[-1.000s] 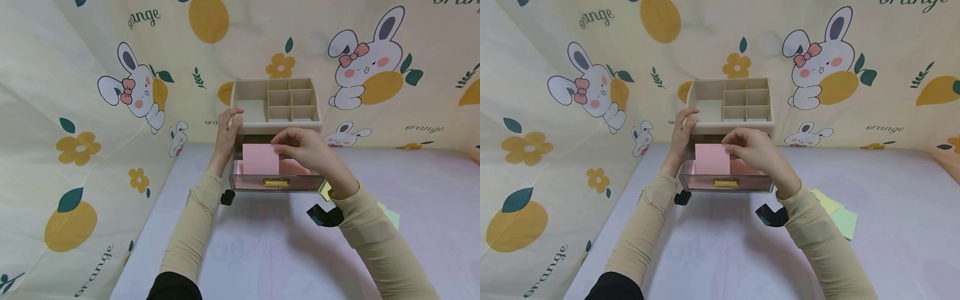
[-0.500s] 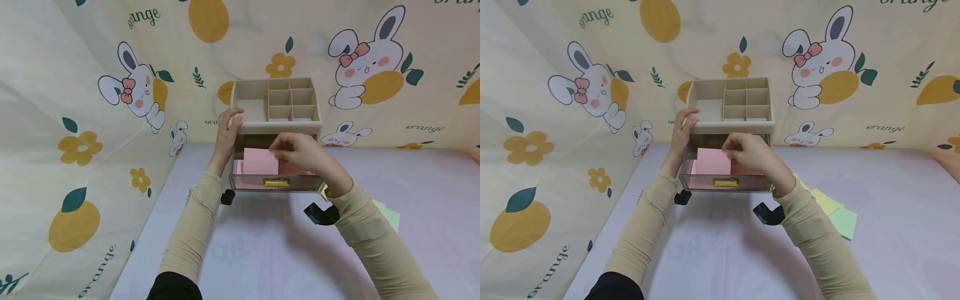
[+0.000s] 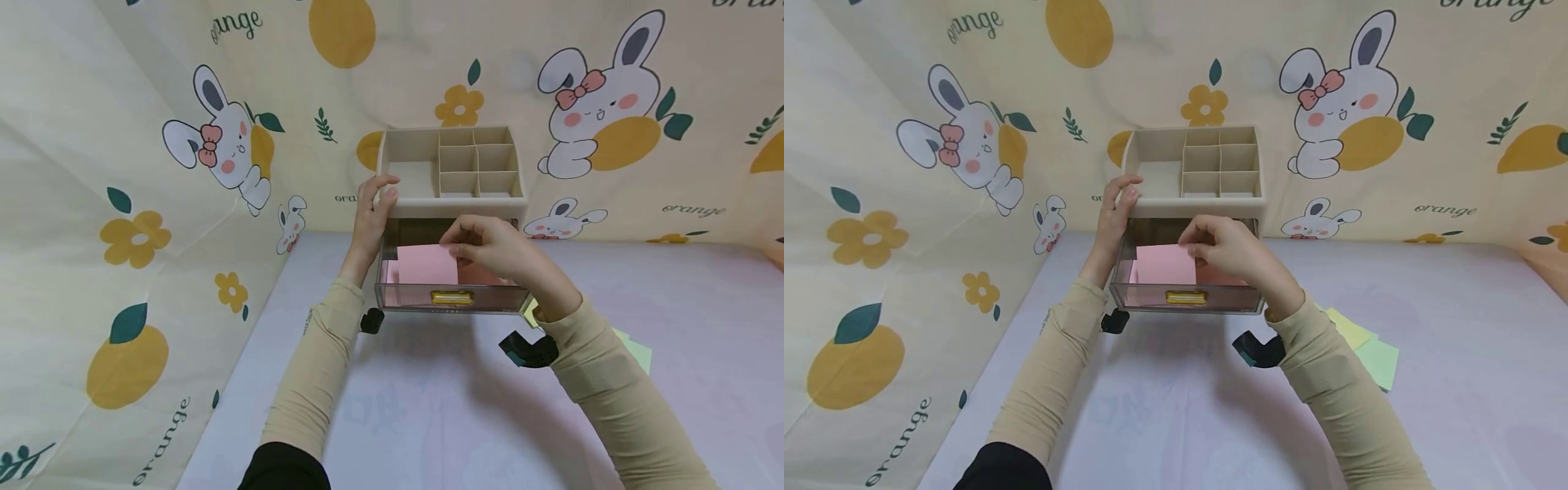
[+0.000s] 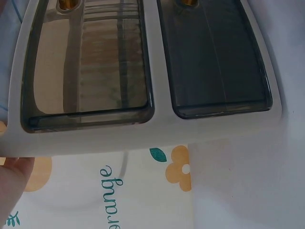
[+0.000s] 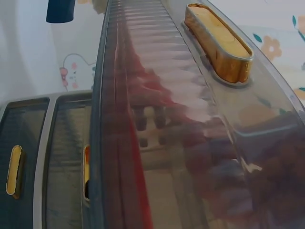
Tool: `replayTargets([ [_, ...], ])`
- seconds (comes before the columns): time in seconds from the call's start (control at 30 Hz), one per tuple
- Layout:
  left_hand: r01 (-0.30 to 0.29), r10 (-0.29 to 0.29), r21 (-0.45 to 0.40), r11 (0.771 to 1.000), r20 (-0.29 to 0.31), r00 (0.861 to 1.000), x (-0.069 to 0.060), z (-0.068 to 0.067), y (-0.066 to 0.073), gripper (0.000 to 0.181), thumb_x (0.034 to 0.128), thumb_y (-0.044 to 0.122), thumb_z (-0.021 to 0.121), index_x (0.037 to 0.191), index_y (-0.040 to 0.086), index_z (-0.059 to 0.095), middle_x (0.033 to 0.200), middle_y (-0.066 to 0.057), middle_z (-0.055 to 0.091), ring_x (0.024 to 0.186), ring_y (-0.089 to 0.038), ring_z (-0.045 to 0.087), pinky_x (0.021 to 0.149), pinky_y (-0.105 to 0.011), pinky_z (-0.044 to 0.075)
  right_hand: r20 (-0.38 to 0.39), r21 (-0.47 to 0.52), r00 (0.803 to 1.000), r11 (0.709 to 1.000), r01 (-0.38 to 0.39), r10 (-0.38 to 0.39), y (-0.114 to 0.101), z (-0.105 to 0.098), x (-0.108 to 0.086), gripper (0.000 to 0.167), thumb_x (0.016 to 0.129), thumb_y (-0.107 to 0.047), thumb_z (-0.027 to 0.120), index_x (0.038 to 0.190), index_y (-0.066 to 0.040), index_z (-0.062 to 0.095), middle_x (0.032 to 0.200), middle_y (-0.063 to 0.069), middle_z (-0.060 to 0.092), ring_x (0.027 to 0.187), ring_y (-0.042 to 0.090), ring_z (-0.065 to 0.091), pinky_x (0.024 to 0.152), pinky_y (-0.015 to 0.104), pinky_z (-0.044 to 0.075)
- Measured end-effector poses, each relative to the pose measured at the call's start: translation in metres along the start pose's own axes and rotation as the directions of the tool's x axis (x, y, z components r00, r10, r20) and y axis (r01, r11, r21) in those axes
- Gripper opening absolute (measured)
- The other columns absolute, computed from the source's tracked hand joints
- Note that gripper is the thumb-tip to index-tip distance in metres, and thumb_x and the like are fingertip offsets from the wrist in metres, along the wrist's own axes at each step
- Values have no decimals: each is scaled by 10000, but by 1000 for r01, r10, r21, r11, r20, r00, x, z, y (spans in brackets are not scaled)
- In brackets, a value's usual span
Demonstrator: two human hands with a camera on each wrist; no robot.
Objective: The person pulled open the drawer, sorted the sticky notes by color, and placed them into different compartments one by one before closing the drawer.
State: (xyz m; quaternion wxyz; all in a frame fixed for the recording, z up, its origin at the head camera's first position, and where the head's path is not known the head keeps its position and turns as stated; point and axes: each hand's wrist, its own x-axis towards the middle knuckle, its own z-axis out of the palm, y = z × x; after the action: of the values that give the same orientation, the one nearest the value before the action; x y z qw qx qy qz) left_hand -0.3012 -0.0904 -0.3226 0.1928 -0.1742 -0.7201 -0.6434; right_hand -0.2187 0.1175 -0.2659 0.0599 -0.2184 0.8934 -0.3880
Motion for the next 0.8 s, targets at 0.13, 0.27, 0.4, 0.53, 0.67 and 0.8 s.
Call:
replayTargets([
  [0.13, 5, -5, 6, 1000, -3, 1000, 0, 1, 1, 313, 931, 204, 470, 1189, 47, 553, 1336, -103, 419, 1269, -165, 337, 1089, -312, 224, 6, -45, 1000, 999, -3, 3, 0, 1, -1, 121, 901, -110, 576, 1003, -80, 632, 965, 94, 664, 815, 177, 634, 790, 333, 509],
  [0.27, -6, 6, 14, 1000, -10, 1000, -1, 1, 1, 314, 922, 204, 475, 1182, 47, 553, 1327, -103, 423, 1263, -166, 344, 1087, -317, 233, -4, -134, 1000, 991, 13, -13, -1, 3, 1, 120, 869, -115, 617, 982, -76, 632, 940, 89, 673, 856, 190, 627, 804, 360, 492],
  [0.4, -16, 16, 17, 1000, -10, 1000, 0, 1, 0, 317, 919, 210, 475, 1179, 47, 553, 1323, -104, 424, 1262, -168, 347, 1086, -319, 238, -2, -189, 999, 981, 46, -47, -1, 4, 2, 146, 838, -96, 648, 978, -60, 626, 923, 92, 676, 880, 201, 619, 807, 372, 476],
  [0.53, -18, 18, 19, 1000, -12, 1000, 0, 1, -1, 316, 918, 209, 475, 1177, 47, 554, 1314, -99, 435, 1255, -158, 353, 1080, -306, 241, 14, -171, 999, 984, 51, -49, 0, 4, 3, 159, 832, -73, 648, 988, -57, 622, 909, 85, 675, 863, 188, 622, 792, 352, 479],
  [0.67, -22, 22, 21, 1000, -15, 1000, -1, 1, -1, 315, 916, 207, 477, 1175, 46, 555, 1309, -98, 442, 1252, -154, 355, 1081, -304, 239, 33, -176, 998, 983, 58, -53, 0, 6, 3, 170, 828, -49, 638, 998, -50, 622, 910, 91, 671, 855, 190, 618, 778, 352, 483],
  [0.8, -18, 19, 24, 1000, -10, 1000, -1, 1, -1, 318, 917, 214, 471, 1176, 48, 553, 1318, -98, 434, 1260, -159, 349, 1088, -322, 235, 49, -216, 998, 975, 46, -36, 1, 7, 4, 195, 815, -60, 642, 1009, -49, 626, 935, 98, 665, 873, 204, 612, 800, 382, 489],
])
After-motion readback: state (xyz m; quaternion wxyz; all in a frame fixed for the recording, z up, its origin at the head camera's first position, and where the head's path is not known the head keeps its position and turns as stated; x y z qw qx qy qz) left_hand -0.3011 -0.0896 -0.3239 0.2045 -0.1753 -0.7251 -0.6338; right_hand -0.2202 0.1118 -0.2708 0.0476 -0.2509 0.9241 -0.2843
